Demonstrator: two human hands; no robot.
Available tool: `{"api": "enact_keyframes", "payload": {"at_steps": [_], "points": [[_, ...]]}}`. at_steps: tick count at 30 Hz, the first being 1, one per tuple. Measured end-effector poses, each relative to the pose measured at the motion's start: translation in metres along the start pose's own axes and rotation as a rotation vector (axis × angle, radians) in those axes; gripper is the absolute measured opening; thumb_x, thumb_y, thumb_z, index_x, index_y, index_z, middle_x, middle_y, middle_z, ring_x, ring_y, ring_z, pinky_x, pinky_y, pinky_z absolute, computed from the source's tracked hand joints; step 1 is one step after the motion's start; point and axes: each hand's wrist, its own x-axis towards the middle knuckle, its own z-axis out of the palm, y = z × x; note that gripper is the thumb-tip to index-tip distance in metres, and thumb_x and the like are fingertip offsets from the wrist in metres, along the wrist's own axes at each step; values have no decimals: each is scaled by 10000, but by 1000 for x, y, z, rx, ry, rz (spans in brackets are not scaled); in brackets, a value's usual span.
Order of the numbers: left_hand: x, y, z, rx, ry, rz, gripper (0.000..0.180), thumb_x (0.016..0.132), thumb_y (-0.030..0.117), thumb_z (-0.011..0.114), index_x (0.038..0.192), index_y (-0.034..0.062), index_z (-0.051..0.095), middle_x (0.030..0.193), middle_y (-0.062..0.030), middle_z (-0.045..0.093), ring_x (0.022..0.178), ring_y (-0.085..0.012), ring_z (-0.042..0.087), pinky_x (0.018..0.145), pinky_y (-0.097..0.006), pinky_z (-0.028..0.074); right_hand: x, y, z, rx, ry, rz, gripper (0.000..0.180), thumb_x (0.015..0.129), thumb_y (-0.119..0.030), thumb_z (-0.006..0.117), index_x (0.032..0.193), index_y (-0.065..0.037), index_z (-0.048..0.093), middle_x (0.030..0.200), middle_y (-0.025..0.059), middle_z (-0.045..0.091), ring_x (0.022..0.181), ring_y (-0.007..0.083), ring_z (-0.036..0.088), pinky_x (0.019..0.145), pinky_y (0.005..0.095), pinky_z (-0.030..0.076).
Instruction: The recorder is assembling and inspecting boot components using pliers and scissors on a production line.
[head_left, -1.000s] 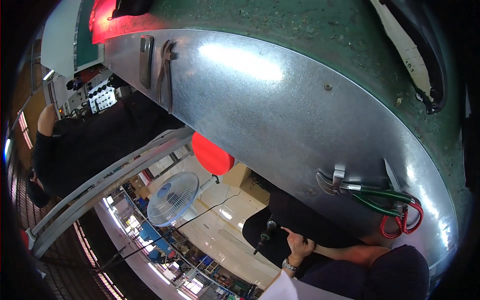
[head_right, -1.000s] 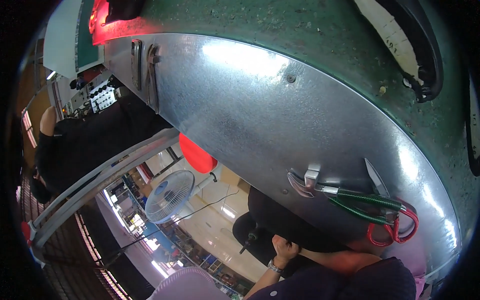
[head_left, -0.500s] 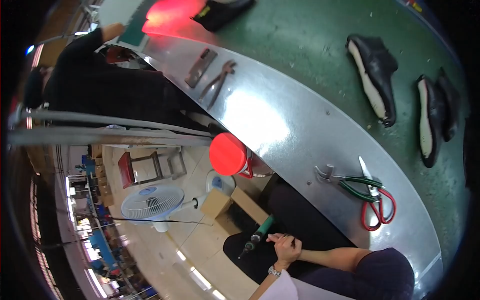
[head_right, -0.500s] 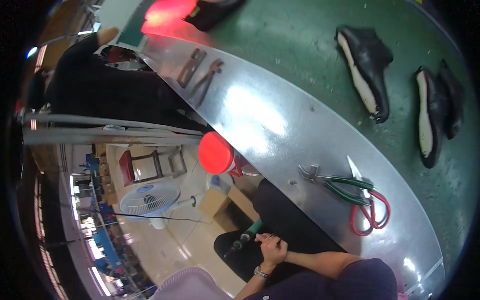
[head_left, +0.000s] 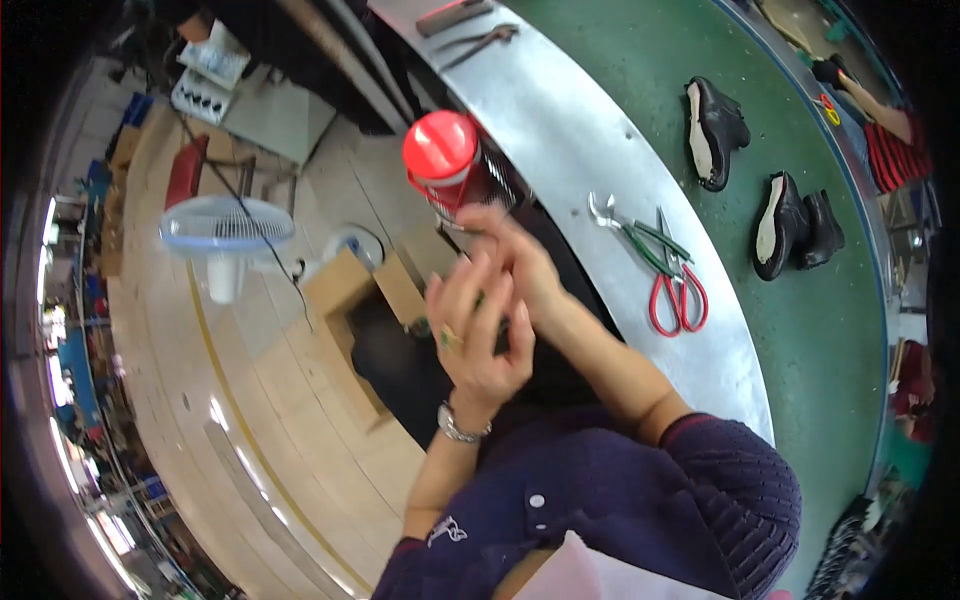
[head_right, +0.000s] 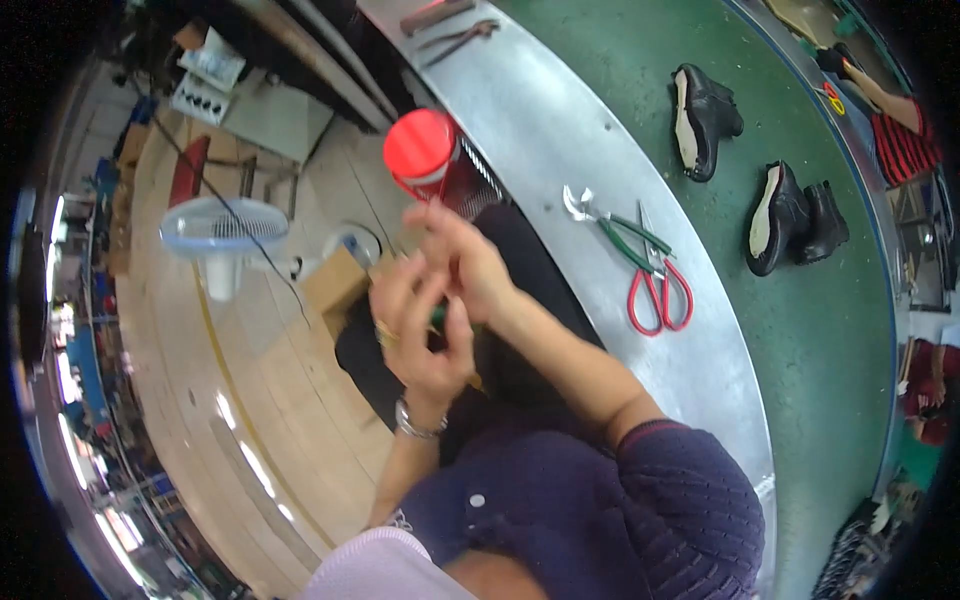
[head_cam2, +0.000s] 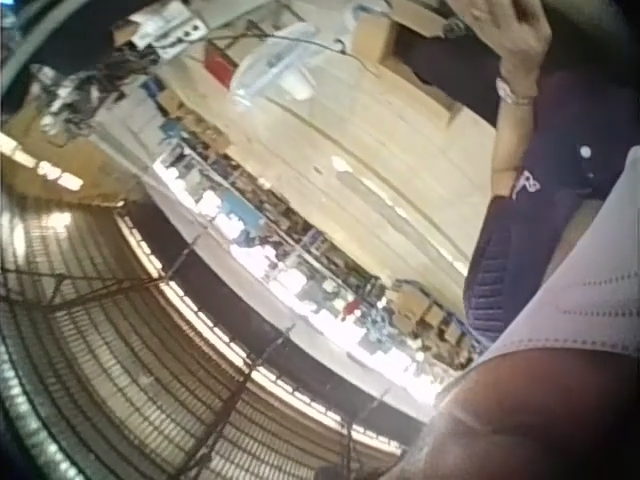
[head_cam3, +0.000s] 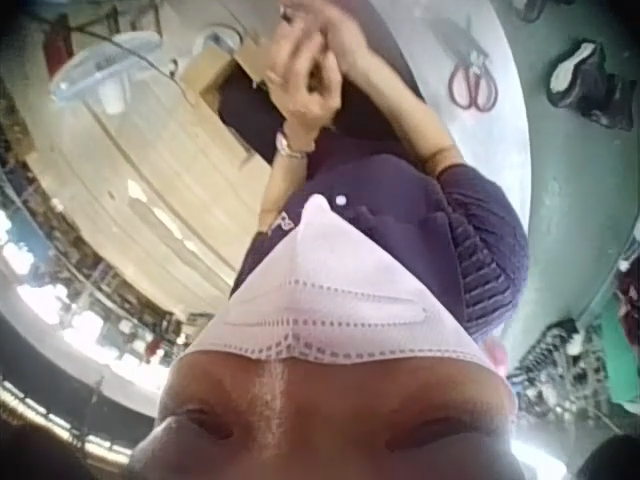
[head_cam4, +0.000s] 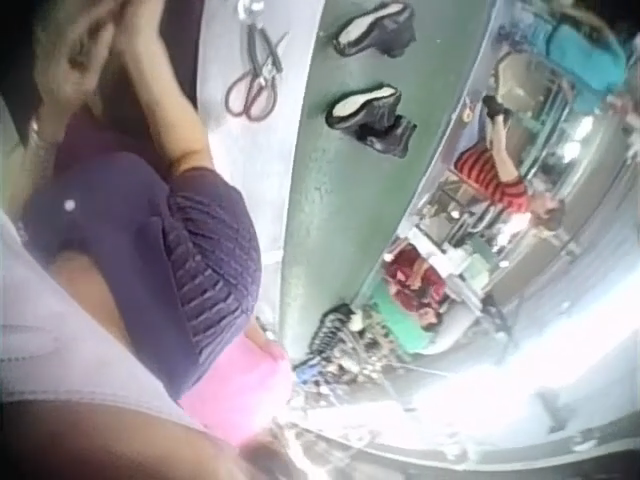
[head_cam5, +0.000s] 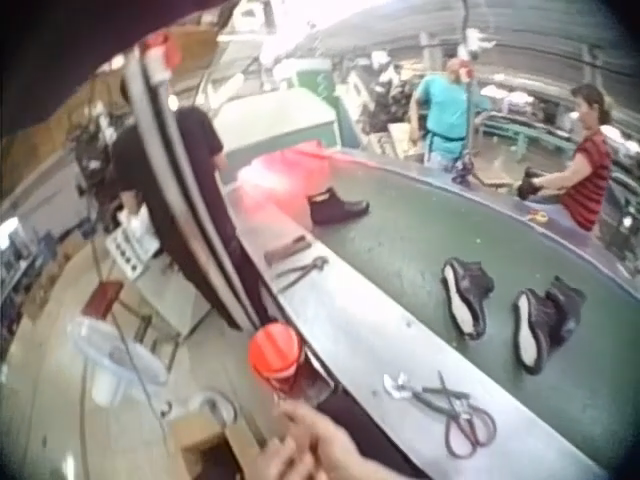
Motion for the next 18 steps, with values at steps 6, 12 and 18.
{"api": "enact_keyframes", "payload": {"at_steps": [6, 12, 18], "points": [[19, 2, -19, 68, 111, -49, 416, 850, 180, 665, 1227, 16, 598, 1367, -218, 482, 1264, -369, 464, 1024, -475, 387, -8, -28, 38, 650, -629, 210, 861, 846, -782, 389, 1451, -170, 418, 897, 13, 464, 826, 147, 453, 759, 288, 458], [19, 9, -20, 116, 77, -75, 552, 837, 282, 690, 1312, 30, 565, 1493, -282, 267, 1371, -419, 321, 1063, -480, 346, -22, -25, 51, 647, -721, 166, 936, 818, -832, 307, 1546, -275, 120, 1539, 144, 242, 1414, 346, 218, 1164, 530, 143], [24, 8, -12, 74, 30, -106, 599, 825, 329, 697, 1339, 56, 554, 1517, -294, 213, 1405, -437, 255, 1097, -518, 285, -23, -36, 50, 530, -673, 88, 979, 796, -856, 283, 1546, -281, 28, 1591, 185, 56, 1465, 374, 70, 1176, 560, 74]]}}
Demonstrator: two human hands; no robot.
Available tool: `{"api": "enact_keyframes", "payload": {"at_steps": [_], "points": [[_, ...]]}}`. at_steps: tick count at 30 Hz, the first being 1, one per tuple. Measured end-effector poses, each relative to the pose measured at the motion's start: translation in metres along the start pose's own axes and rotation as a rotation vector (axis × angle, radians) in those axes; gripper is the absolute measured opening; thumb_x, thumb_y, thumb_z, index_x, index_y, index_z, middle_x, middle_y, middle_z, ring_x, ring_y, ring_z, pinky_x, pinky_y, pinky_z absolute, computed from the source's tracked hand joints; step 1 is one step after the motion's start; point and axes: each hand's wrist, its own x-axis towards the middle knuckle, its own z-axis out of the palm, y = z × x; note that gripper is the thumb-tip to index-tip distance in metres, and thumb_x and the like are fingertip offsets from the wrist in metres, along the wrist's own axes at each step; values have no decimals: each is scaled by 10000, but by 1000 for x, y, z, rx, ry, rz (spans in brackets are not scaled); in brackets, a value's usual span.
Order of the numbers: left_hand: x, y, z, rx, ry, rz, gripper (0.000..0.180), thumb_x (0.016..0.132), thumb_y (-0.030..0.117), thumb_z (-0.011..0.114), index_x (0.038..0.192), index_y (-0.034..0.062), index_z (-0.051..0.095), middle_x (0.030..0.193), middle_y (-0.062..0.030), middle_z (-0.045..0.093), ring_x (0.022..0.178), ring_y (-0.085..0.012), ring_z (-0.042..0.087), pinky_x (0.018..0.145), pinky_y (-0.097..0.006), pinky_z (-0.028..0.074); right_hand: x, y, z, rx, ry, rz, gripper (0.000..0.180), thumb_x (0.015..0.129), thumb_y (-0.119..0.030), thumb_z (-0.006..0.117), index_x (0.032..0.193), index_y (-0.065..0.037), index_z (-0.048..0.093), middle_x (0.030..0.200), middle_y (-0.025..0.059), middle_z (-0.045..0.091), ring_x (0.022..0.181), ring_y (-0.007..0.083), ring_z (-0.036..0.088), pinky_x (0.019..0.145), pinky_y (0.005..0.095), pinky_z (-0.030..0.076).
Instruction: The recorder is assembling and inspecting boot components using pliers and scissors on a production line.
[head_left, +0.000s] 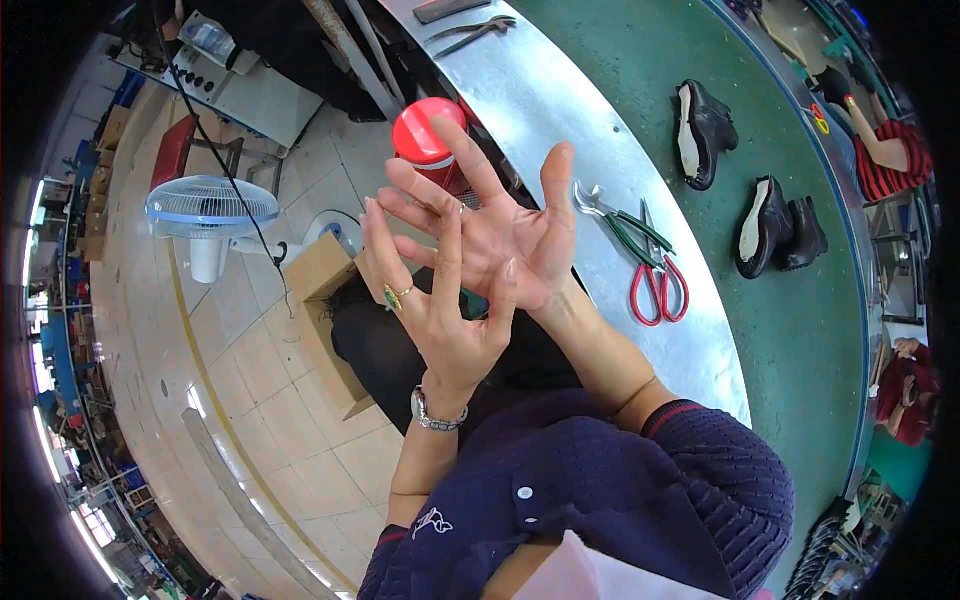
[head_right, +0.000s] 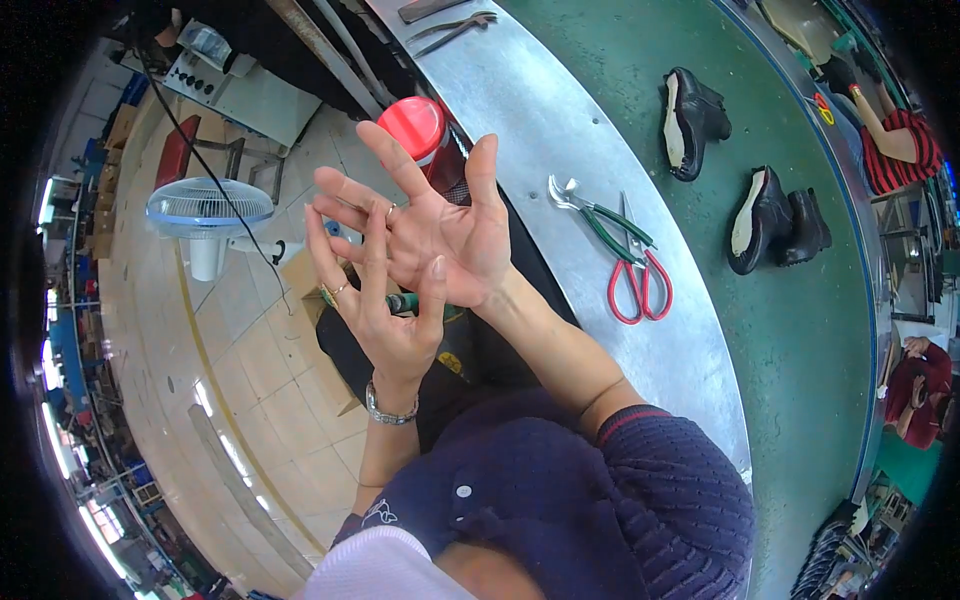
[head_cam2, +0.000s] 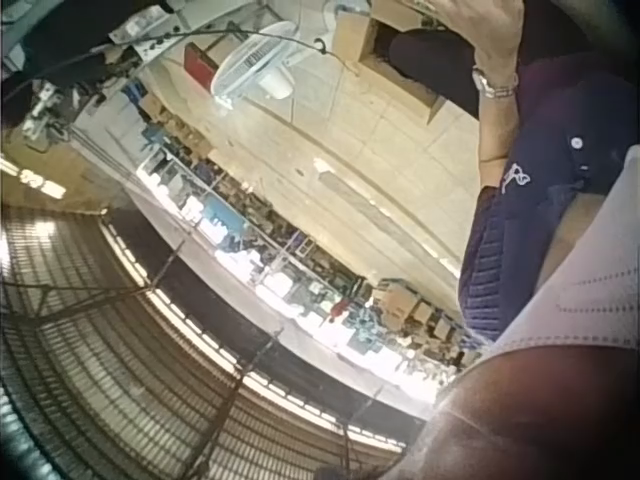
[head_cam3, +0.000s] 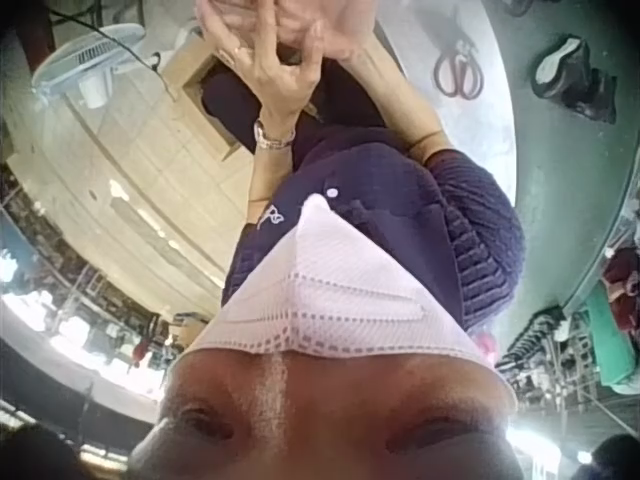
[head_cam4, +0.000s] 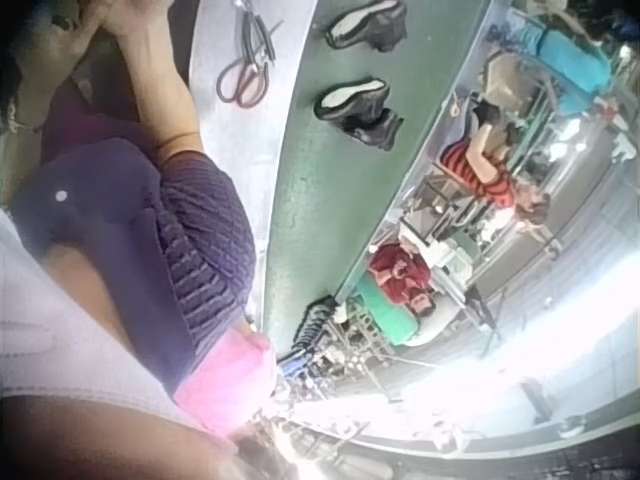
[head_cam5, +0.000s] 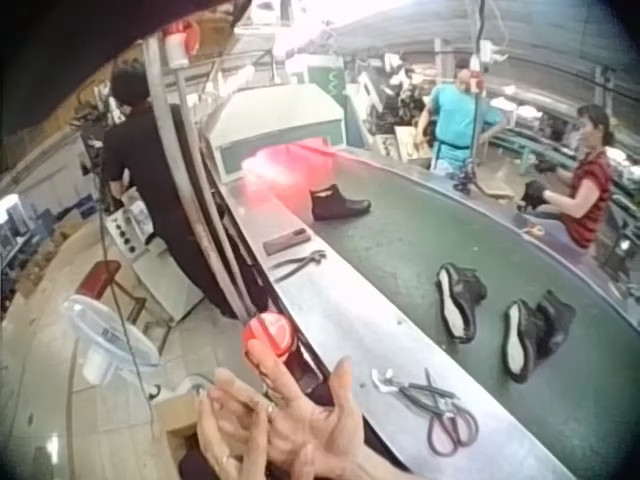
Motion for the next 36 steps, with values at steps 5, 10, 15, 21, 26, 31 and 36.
{"api": "enact_keyframes", "payload": {"at_steps": [5, 10, 15, 21, 26, 31, 36], "points": [[-2, -1, 7, 24, 4, -2, 527, 845, 402, 662, 1314, 169, 605, 1540, -281, 181, 1398, -464, 227, 1119, -537, 228, -1, -1, -4, 2, -43, -17, 1007, 771, -876, 288, 1539, -306, -25, 1593, 189, 10, 1470, 372, 41, 1175, 563, 62], [1, 8, 3, 142, -55, 71, 389, 849, 273, 672, 1226, 178, 673, 1495, -265, 307, 1409, -445, 227, 1122, -537, 250, -6, -5, -6, 14, -59, -20, 1004, 767, -879, 295, 1536, -324, -34, 1595, 184, -1, 1475, 351, 21, 1177, 553, 71], [-11, 8, 6, 150, -1, 140, 258, 847, 226, 678, 1090, 156, 727, 1431, -241, 416, 1379, -456, 272, 1111, -538, 280, -7, -1, -6, -8, -34, -20, 999, 768, -880, 295, 1534, -334, -41, 1597, 181, -3, 1479, 336, 11, 1178, 531, 96], [-5, 11, 7, 120, 45, 117, 197, 822, 216, 703, 995, 121, 715, 1408, -219, 443, 1371, -454, 286, 1100, -544, 291, -5, -2, -2, -51, -31, -30, 1010, 761, -887, 292, 1536, -328, -36, 1595, 191, -2, 1477, 341, 36, 1175, 525, 120], [-1, 9, 6, 135, 43, 129, 258, 803, 222, 709, 1034, 109, 686, 1405, -217, 443, 1369, -459, 288, 1094, -551, 289, -6, -2, -2, -67, -14, -45, 1027, 755, -890, 297, 1539, -312, -30, 1590, 208, 14, 1476, 346, 44, 1171, 534, 130], [-2, 10, 10, 96, 58, 102, 263, 793, 222, 712, 1018, 90, 682, 1410, -216, 436, 1373, -461, 279, 1094, -554, 286, -6, -3, -3, -65, -4, -54, 1029, 755, -891, 295, 1541, -308, -24, 1588, 215, 15, 1475, 352, 50, 1173, 534, 117], [2, 12, 11, 88, 43, 60, 246, 798, 222, 695, 1011, 99, 693, 1393, -215, 457, 1368, -454, 293, 1094, -540, 297, -4, -2, -3, -85, -4, -73, 1029, 756, -893, 281, 1542, -301, -19, 1586, 222, 9, 1473, 356, 54, 1174, 534, 100]]}}
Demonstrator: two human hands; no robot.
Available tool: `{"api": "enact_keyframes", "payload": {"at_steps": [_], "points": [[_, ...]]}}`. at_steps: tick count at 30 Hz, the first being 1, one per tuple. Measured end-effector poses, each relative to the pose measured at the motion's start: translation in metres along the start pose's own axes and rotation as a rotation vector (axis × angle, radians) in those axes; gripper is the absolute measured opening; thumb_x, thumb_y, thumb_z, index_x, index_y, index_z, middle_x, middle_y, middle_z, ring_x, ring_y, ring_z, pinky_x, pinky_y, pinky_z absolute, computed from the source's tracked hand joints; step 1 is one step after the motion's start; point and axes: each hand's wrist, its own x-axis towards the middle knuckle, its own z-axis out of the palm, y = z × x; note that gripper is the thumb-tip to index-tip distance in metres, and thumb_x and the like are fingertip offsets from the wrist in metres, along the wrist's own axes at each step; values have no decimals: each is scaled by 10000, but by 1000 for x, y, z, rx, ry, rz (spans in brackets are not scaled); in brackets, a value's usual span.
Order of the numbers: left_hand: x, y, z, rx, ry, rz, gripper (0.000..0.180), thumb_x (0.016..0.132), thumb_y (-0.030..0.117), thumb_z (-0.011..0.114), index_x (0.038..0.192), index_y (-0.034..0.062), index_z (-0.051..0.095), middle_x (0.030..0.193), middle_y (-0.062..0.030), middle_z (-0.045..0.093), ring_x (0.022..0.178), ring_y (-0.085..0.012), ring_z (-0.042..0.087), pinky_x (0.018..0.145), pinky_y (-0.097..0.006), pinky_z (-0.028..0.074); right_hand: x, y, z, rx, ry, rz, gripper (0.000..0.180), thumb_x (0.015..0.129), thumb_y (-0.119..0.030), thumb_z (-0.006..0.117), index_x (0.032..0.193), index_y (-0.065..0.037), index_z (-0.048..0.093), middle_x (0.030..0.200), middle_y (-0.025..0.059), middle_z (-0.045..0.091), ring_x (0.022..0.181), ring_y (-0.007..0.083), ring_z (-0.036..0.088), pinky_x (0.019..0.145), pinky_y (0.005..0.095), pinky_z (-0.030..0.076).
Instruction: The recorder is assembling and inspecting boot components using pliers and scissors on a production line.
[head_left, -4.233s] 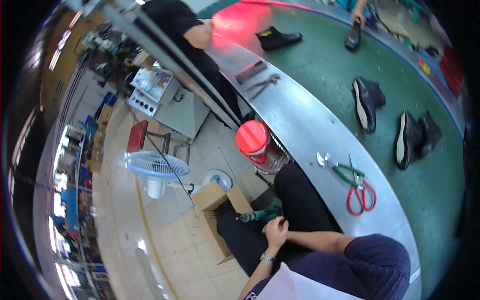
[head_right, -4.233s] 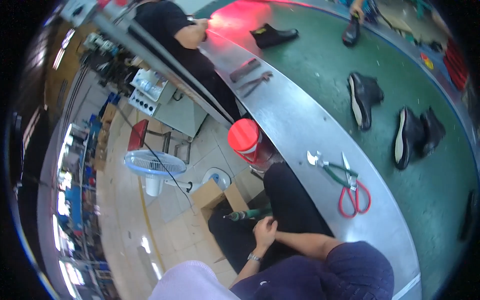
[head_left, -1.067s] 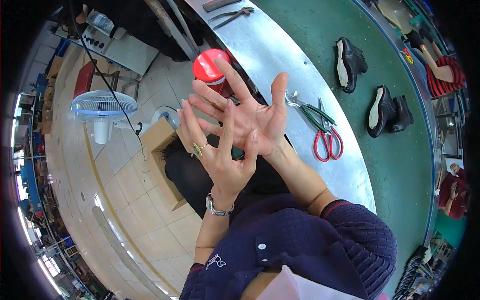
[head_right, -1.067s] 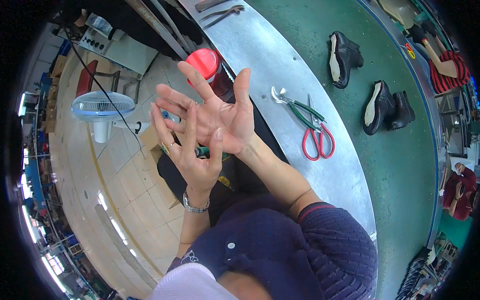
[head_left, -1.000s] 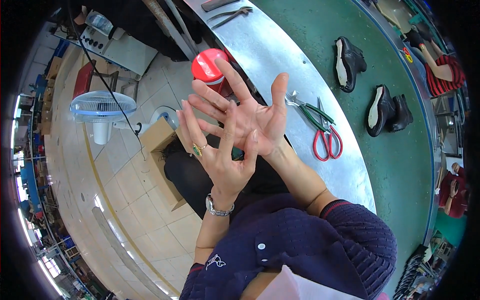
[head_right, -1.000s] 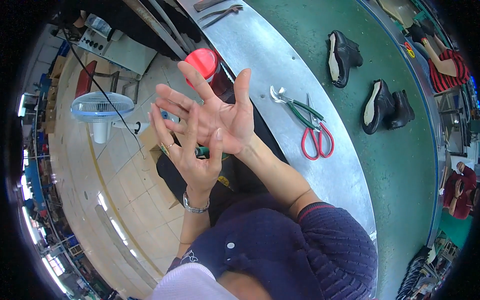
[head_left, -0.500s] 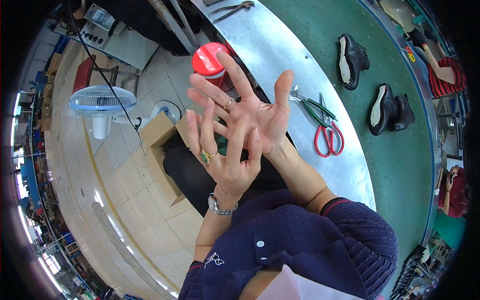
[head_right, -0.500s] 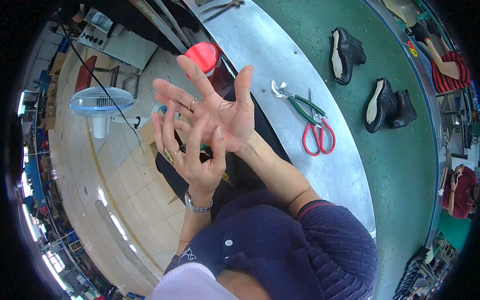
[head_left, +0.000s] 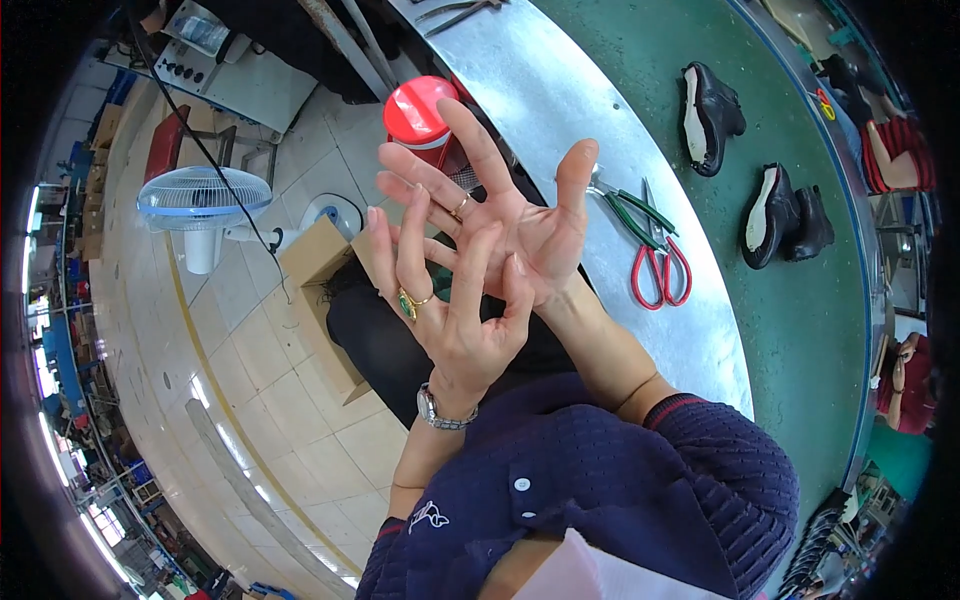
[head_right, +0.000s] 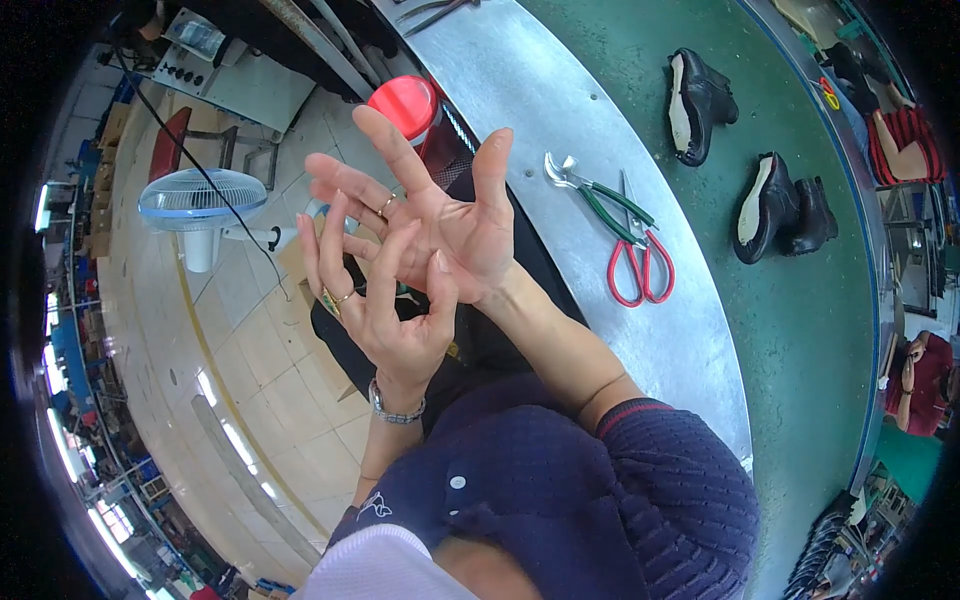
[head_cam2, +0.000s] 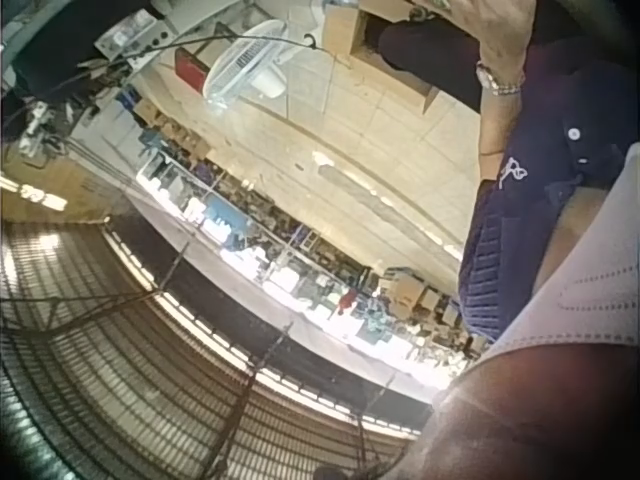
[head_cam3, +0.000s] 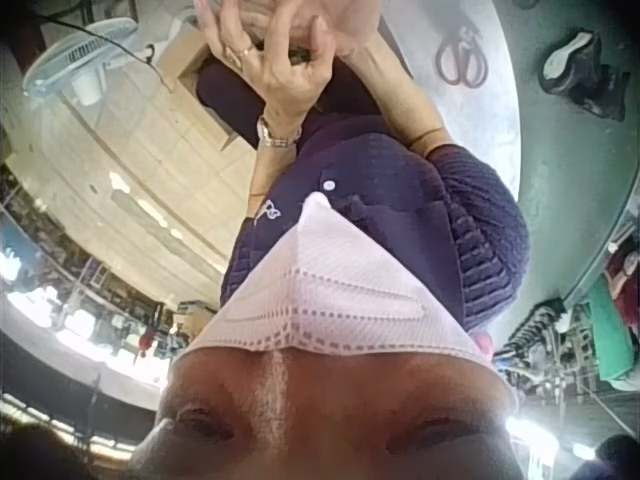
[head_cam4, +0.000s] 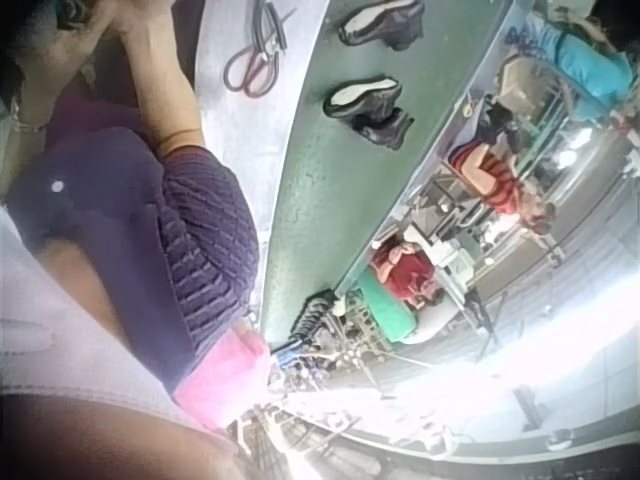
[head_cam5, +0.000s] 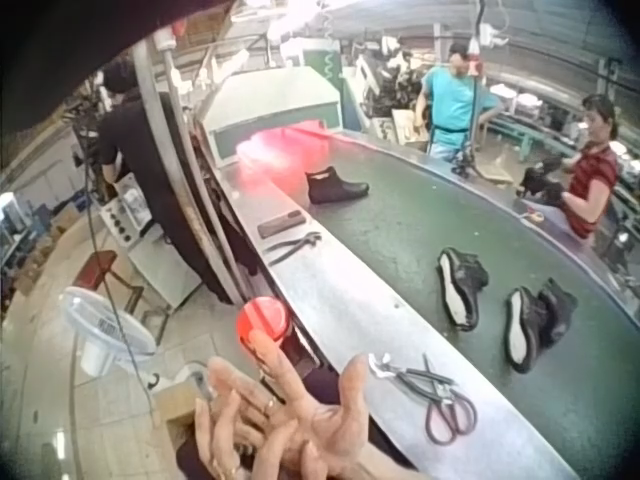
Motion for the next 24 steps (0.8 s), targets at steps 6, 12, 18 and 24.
{"api": "enact_keyframes", "payload": {"at_steps": [6, 12, 18, 24], "points": [[-2, 1, 0, -28, -5, -2, 269, 797, 207, 685, 1036, 83, 687, 1394, -214, 457, 1370, -455, 291, 1095, -538, 295, -4, 0, -2, 51, -23, 2, 1034, 757, -892, 279, 1542, -296, -31, 1588, 215, -29, 1476, 353, 26, 1173, 538, 93], [0, 0, 2, -35, -24, 4, 309, 780, 199, 694, 1058, 66, 672, 1402, -210, 449, 1383, -450, 272, 1097, -543, 284, -3, -2, -2, 28, -33, -13, 1029, 763, -887, 282, 1538, -300, -55, 1587, 214, -48, 1476, 353, 12, 1176, 538, 58], [2, 5, 1, -56, -14, -33, 300, 784, 185, 680, 1060, 68, 671, 1391, -213, 462, 1375, -450, 285, 1107, -534, 276, -3, 0, -2, 62, -22, -11, 1032, 764, -882, 303, 1536, -303, -62, 1586, 215, -57, 1476, 354, -12, 1178, 539, 43], [1, 3, 2, -48, -27, -9, 280, 760, 169, 698, 1019, 64, 687, 1392, -195, 469, 1386, -437, 276, 1105, -531, 275, -3, -2, -3, 41, -39, -14, 1035, 762, -882, 313, 1535, -307, -65, 1586, 214, -63, 1476, 357, -19, 1176, 531, 92]]}}
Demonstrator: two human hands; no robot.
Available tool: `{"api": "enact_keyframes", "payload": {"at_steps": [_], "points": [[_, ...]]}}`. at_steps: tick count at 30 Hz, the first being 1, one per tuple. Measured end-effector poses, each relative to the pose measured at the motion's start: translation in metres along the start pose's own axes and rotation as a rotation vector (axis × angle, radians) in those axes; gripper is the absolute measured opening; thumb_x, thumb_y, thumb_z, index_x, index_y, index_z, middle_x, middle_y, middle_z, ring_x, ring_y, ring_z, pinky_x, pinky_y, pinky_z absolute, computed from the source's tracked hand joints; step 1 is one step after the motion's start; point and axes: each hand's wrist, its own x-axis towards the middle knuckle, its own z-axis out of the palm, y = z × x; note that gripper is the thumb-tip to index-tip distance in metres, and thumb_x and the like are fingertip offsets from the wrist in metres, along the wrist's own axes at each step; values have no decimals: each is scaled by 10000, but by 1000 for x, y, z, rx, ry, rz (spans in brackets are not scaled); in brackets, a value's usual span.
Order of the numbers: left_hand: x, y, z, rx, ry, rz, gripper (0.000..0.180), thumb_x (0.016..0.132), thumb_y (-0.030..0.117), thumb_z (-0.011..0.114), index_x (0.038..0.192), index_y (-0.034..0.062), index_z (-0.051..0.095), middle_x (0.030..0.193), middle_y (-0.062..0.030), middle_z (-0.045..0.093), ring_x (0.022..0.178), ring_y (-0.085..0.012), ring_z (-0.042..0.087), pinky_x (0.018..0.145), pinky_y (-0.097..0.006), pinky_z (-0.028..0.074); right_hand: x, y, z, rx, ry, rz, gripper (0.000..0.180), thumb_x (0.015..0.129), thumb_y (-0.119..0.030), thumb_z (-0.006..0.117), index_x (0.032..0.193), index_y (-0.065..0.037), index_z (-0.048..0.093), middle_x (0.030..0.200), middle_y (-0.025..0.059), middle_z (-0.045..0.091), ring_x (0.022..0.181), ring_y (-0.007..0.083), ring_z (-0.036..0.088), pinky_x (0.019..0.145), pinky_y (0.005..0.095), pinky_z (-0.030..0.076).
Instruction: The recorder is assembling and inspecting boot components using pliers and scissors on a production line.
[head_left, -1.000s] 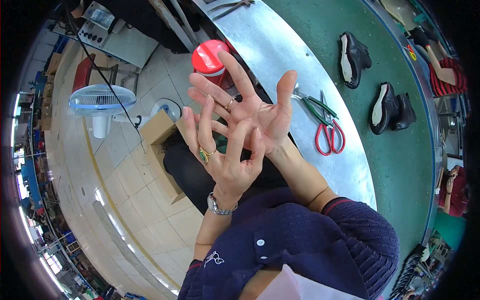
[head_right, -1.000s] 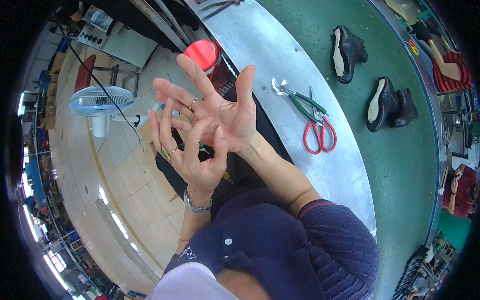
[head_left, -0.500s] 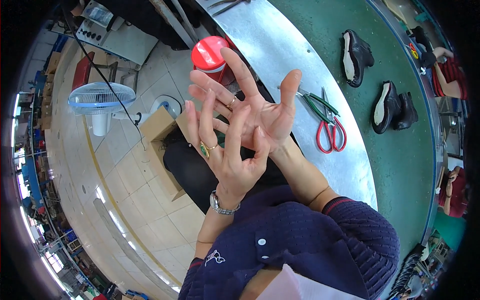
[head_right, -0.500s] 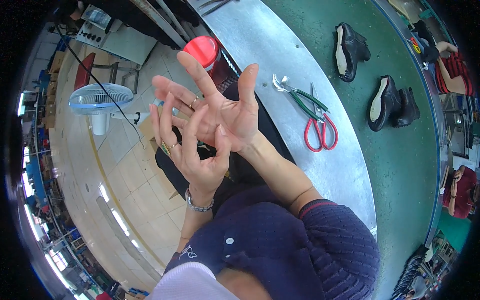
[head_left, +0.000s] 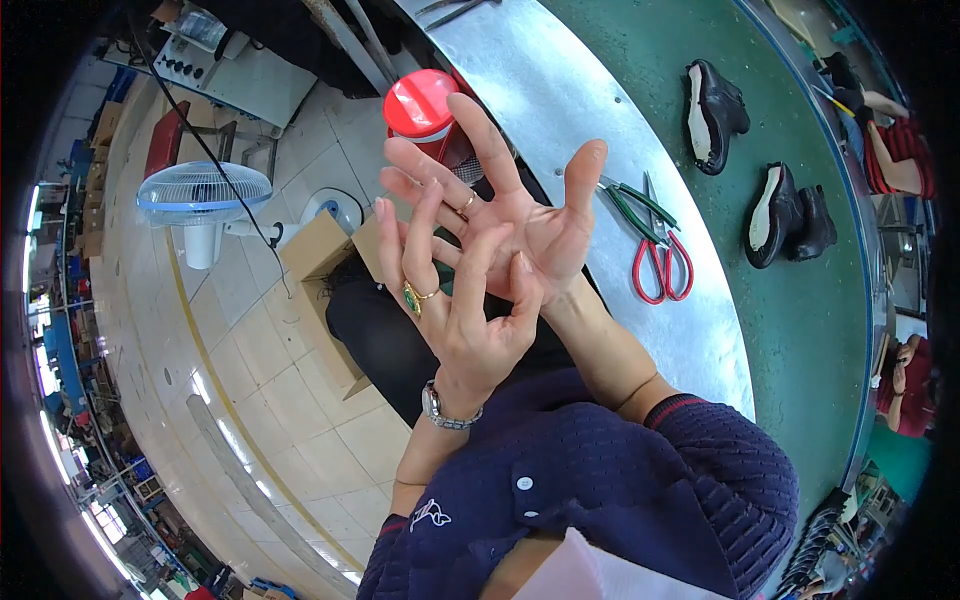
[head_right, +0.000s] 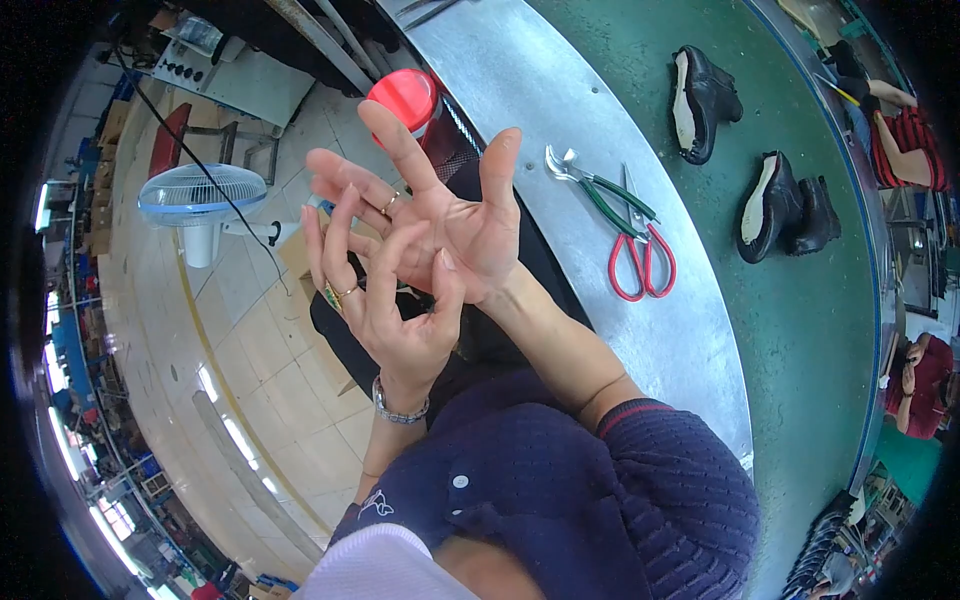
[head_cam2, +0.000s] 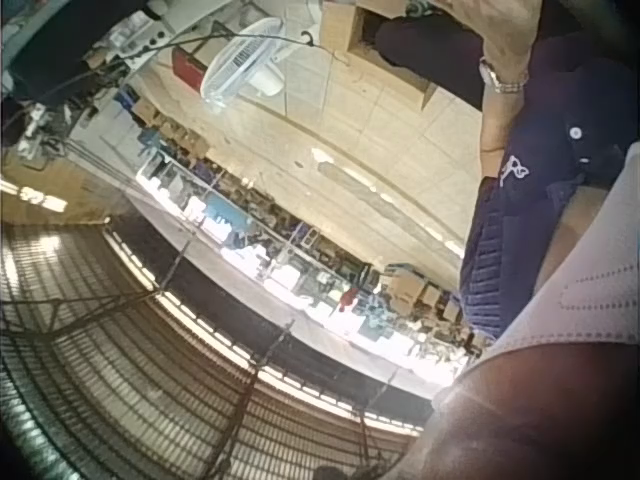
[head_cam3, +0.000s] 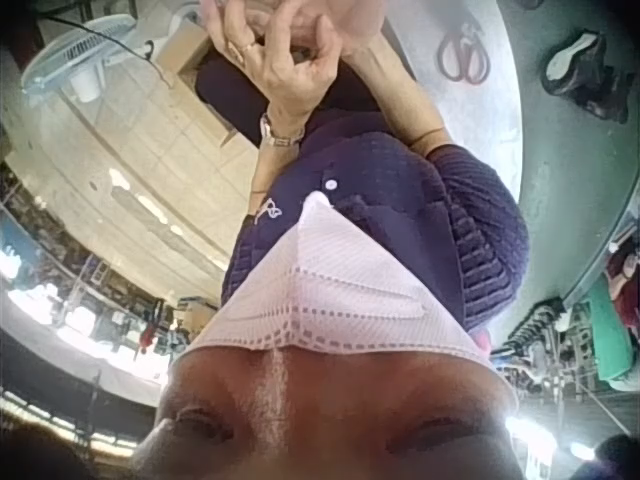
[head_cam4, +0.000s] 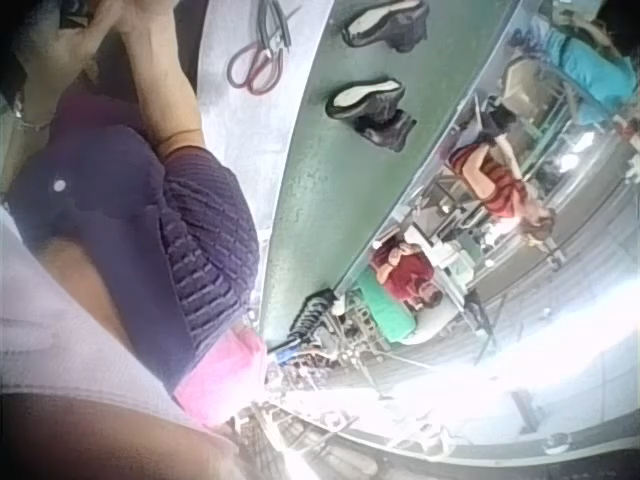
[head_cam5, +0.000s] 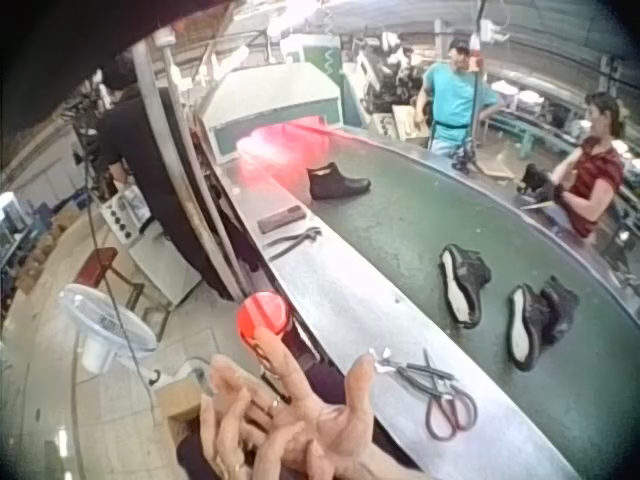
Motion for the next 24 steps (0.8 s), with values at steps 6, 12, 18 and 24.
{"api": "enact_keyframes", "payload": {"at_steps": [6, 12, 18, 24], "points": [[1, -1, 0, 1, 47, -18, 257, 810, 184, 679, 1032, 55, 690, 1323, -195, 526, 1340, -446, 355, 1094, -532, 298, 1, 2, -1, 13, -9, 4, 1042, 759, -888, 297, 1535, -298, -70, 1586, 217, -55, 1476, 356, -5, 1182, 500, 113], [11, 1, -8, 180, 13, -6, 196, 836, 196, 704, 996, 86, 733, 1205, -86, 629, 1284, -378, 457, 1064, -545, 329, 1, 5, -6, -181, 6, -35, 1061, 759, -897, 232, 1538, -247, -78, 1586, 221, 18, 1477, 332, 57, 1185, 451, 134], [20, 6, -13, 297, -41, 46, 104, 842, 131, 688, 924, 79, 727, 1167, -77, 653, 1251, -362, 502, 1064, -543, 335, -4, 8, -13, -380, -25, -24, 1059, 771, -890, 188, 1541, -211, -69, 1594, 179, 63, 1457, 287, 184, 1173, 448, 177], [20, 8, -8, 473, -82, 165, 97, 764, 57, 732, 842, 62, 674, 1124, -87, 662, 1253, -344, 510, 1064, -549, 353, -4, 13, -16, -429, 18, -60, 990, 805, -851, 120, 1552, -204, 60, 1563, 115, 226, 1405, 251, 303, 1171, 433, 182]]}}
